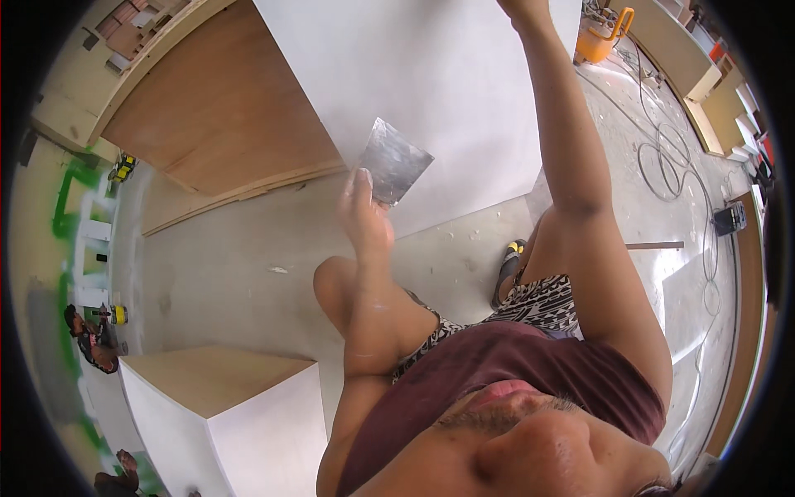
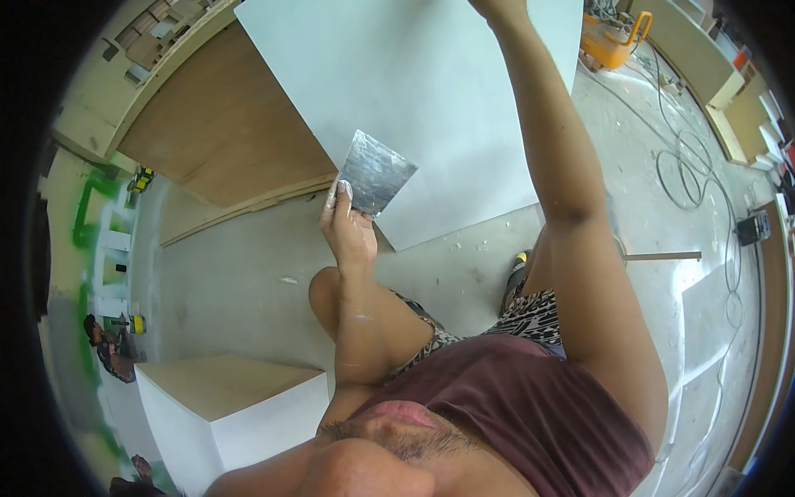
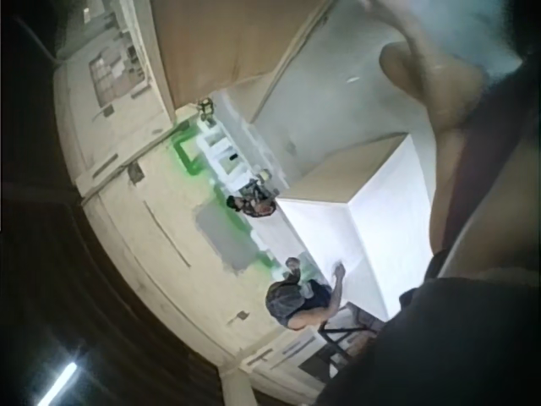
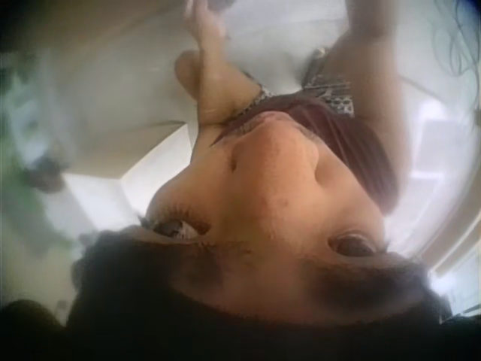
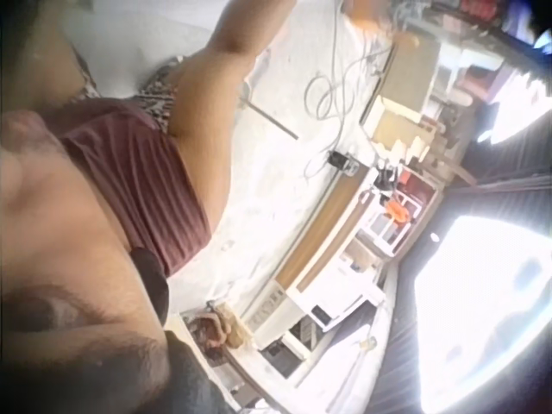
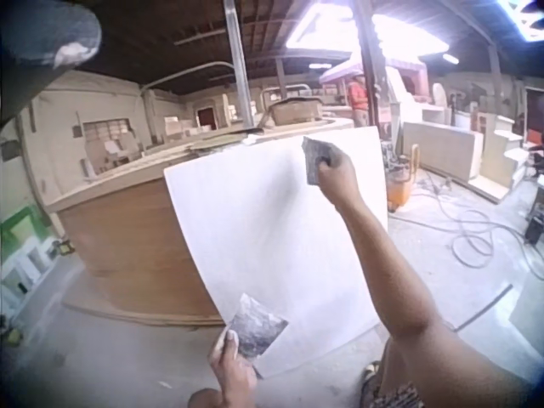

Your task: The person mixes putty between two putty knives and applies it to a white board, smoothing the surface with the putty knife and by hand.

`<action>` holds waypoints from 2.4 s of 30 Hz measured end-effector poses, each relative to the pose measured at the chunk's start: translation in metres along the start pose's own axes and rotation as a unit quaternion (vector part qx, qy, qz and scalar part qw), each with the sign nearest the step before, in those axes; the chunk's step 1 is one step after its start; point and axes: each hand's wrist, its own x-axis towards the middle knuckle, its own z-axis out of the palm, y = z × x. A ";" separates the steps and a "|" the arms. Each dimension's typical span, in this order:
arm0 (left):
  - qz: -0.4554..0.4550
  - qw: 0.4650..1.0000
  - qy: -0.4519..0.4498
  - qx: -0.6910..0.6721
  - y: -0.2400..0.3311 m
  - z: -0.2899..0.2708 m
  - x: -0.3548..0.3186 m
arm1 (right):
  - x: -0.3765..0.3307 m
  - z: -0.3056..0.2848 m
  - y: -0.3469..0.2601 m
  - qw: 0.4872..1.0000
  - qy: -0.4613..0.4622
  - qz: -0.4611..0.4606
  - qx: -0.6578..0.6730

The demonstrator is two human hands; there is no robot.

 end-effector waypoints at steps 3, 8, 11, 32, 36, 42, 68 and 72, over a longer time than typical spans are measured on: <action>-0.001 0.999 -0.023 -0.025 0.005 -0.006 0.002 | 0.000 0.006 -0.008 1.000 -0.010 0.021 -0.002; -0.011 0.999 -0.025 -0.025 0.006 -0.008 0.004 | 0.004 0.015 -0.028 0.993 -0.016 0.097 -0.064; -0.017 0.999 -0.034 -0.038 0.000 -0.011 0.005 | 0.016 0.009 -0.006 0.994 0.023 -0.003 -0.108; -0.025 0.999 -0.021 -0.043 -0.002 -0.017 0.007 | -0.005 0.035 -0.044 0.963 0.071 0.044 -0.257; -0.024 0.999 -0.021 -0.036 -0.002 -0.021 0.009 | 0.022 0.026 -0.008 0.955 0.082 0.046 -0.280; -0.028 0.999 -0.021 -0.039 -0.004 -0.026 0.010 | -0.007 0.077 -0.057 0.954 0.013 0.042 -0.296; -0.018 0.999 -0.021 -0.036 0.003 -0.022 0.007 | -0.025 0.072 -0.058 0.953 -0.012 0.044 -0.298; -0.016 0.999 -0.026 -0.037 0.001 -0.023 0.010 | -0.077 0.117 -0.074 0.946 -0.053 -0.118 -0.297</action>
